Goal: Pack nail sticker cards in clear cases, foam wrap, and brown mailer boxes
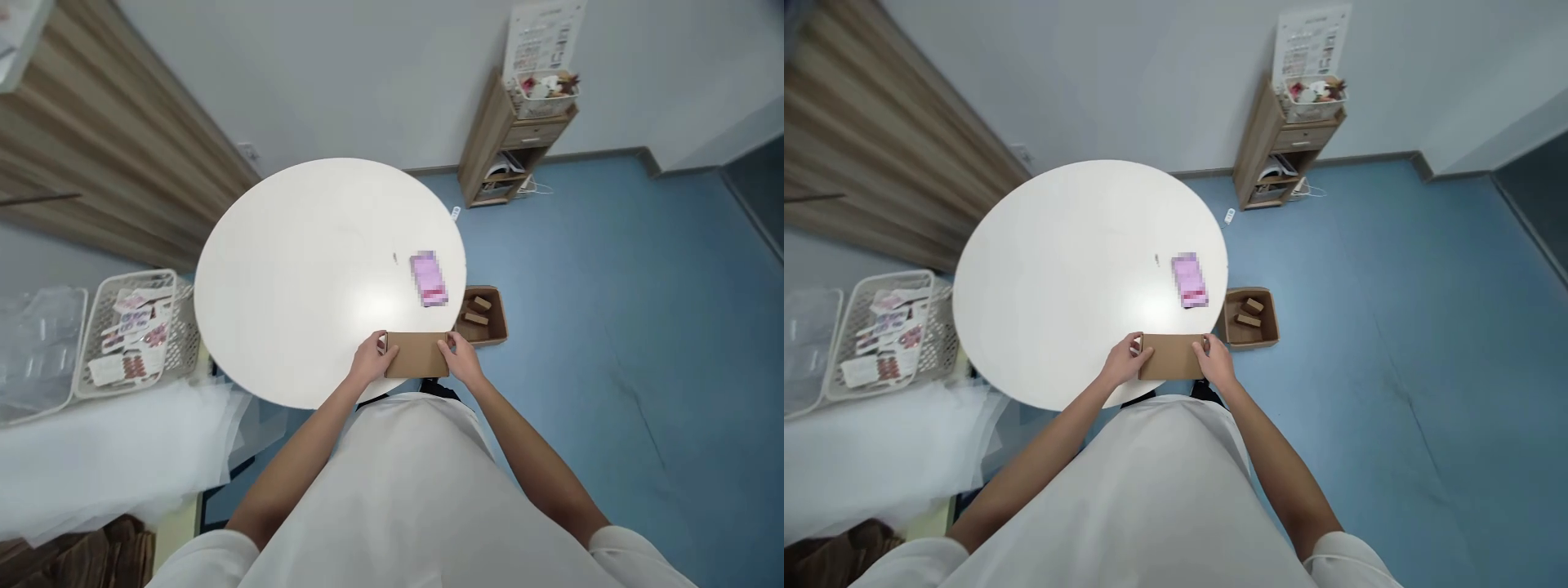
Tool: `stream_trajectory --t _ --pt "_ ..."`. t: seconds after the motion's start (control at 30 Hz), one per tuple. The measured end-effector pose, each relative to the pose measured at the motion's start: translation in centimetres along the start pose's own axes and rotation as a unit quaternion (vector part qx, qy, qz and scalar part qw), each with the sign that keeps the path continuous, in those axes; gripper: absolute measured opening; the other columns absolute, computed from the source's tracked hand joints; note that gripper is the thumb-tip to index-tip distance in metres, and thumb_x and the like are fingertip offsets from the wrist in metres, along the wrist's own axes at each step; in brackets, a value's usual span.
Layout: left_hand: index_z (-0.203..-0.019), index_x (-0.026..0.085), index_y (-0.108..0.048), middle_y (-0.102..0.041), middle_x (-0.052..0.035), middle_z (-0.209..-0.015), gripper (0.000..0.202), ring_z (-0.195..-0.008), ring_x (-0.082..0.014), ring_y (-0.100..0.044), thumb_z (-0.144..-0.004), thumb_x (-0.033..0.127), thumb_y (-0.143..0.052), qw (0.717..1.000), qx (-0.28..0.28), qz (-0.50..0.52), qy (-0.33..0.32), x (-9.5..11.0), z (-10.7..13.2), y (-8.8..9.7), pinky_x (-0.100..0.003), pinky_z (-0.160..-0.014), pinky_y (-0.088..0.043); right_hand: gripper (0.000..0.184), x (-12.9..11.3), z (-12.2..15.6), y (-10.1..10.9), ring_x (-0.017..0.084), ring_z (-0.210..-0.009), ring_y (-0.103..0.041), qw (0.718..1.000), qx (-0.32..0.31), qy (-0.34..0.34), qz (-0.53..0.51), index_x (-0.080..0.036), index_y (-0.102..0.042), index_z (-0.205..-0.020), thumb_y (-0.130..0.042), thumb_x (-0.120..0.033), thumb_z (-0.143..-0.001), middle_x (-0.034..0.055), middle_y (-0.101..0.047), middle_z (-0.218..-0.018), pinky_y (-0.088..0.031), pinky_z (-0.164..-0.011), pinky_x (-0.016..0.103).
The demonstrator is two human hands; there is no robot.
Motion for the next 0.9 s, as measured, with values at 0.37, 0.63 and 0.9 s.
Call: stream_trajectory --t 0.37,0.63,0.9 --pt "-0.117 0.019 -0.045 -0.057 -0.0091 -0.111 0.05 -0.097 -0.0199 -0.056 -0.075 0.048 -0.049 0.975 -0.159 0.056 -0.148 18.1 -4.4 -14.5 -0.03 -0.079 -0.045 0.053 14.8 2.5 13.8 0.021 -0.101 -0.049 0.962 0.221 -0.095 -0.133 -0.019 -0.042 -0.12 -0.04 -0.049 -0.077 0.0106 -0.051 -0.113 -0.038 -0.085 0.036" --pt "-0.108 0.018 -0.051 -0.056 -0.01 -0.115 0.043 -0.108 -0.0225 -0.051 -0.073 0.042 -0.053 0.968 -0.173 0.037 -0.177 18.4 -3.5 -16.2 -0.033 -0.083 -0.045 0.044 17.2 3.6 12.6 0.023 -0.1 -0.052 0.959 0.213 -0.079 -0.17 -0.017 -0.054 -0.105 -0.045 -0.046 -0.074 0.0119 -0.054 -0.11 -0.042 -0.081 0.036" --pt "-0.107 0.02 -0.052 -0.059 -0.0082 -0.107 0.038 -0.091 -0.0192 -0.059 -0.075 0.039 -0.051 0.987 -0.057 0.097 -0.118 11.1 -0.9 -7.6 -0.032 -0.075 -0.047 0.038 8.7 -1.5 8.3 0.019 -0.084 -0.06 0.974 0.052 0.054 -0.213 -0.016 -0.056 -0.099 -0.049 -0.042 -0.072 0.0098 -0.063 -0.094 -0.047 -0.073 0.033"
Point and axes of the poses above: each hand's wrist, its own z-axis away from the middle knuckle, its own y-axis out of the back of the hand, x = y × z, the point moved 5 cm from there along -z, towards the middle knuckle
